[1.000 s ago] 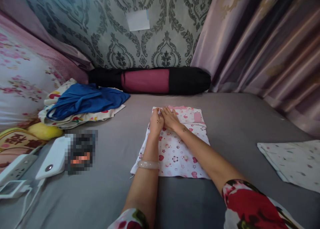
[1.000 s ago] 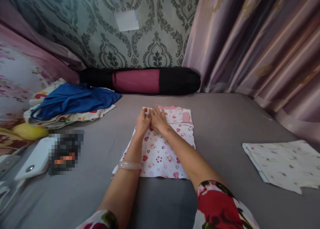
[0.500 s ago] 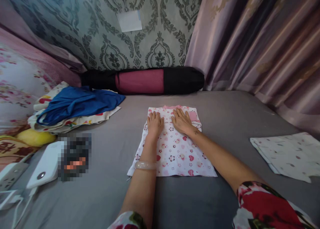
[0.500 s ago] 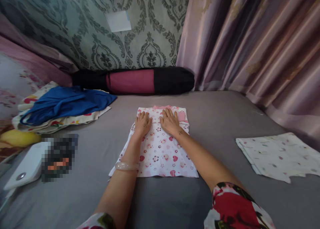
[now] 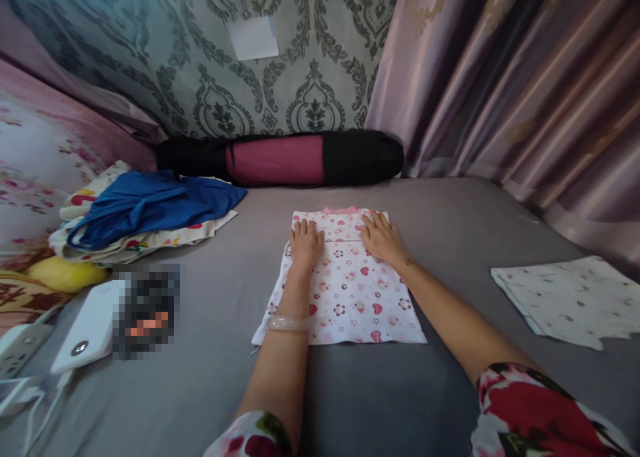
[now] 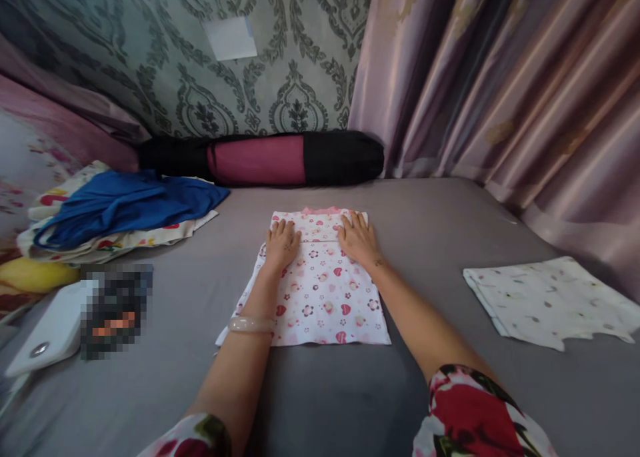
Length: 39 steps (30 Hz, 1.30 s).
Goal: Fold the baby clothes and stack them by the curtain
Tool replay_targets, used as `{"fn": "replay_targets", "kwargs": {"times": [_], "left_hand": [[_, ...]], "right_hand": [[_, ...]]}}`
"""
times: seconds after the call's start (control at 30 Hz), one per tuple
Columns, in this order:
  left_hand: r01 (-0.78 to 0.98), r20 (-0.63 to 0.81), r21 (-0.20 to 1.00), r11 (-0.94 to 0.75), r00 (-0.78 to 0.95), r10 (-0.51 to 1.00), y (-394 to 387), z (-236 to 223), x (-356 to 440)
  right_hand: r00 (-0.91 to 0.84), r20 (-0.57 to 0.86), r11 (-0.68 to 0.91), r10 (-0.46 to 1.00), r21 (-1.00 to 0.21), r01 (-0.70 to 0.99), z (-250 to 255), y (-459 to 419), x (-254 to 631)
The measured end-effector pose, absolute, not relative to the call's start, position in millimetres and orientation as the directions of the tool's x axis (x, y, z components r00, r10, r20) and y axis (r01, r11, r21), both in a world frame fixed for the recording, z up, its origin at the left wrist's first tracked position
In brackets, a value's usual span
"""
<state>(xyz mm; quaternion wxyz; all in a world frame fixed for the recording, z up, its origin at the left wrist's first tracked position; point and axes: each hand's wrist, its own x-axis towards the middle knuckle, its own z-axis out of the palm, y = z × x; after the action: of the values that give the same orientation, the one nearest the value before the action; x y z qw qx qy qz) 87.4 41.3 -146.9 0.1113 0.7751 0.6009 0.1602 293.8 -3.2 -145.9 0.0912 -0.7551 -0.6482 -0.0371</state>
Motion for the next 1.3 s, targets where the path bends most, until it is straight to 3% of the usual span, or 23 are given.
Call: {"fn": "replay_targets", "kwargs": {"times": [0.23,0.43,0.63,0.8,1.03,1.3], "left_hand": [[0.909,0.203,0.294,-0.296,0.243,0.948,36,-150,86],[0.918,0.182,0.232,-0.321,0.283,0.942,40,-151,84],[0.863,0.256,0.093,-0.496,0.460,0.850,26,-154,70],[0.833,0.248,0.062,-0.549,0.520,0.817,2,-152,49],[0.779,0.220,0.047,-0.625,0.602,0.767,-27,-151,10],[0.665,0.212,0.036,-0.746,0.725,0.656,-57,-143,-30]], "right_hand": [[0.134,0.179,-0.110,0.975,-0.137,0.984,-141,-16,288],[-0.003,0.197,0.027,0.980,-0.120,0.992,-145,-66,285],[0.043,0.183,-0.010,0.982,-0.178,0.984,-144,-123,307],[0.039,0.145,-0.005,0.989,-0.232,0.973,-141,-160,315],[-0.123,0.277,0.217,0.953,-0.342,0.914,-139,-189,309],[-0.305,0.291,0.395,0.907,-0.330,0.857,-133,-213,310]]}}
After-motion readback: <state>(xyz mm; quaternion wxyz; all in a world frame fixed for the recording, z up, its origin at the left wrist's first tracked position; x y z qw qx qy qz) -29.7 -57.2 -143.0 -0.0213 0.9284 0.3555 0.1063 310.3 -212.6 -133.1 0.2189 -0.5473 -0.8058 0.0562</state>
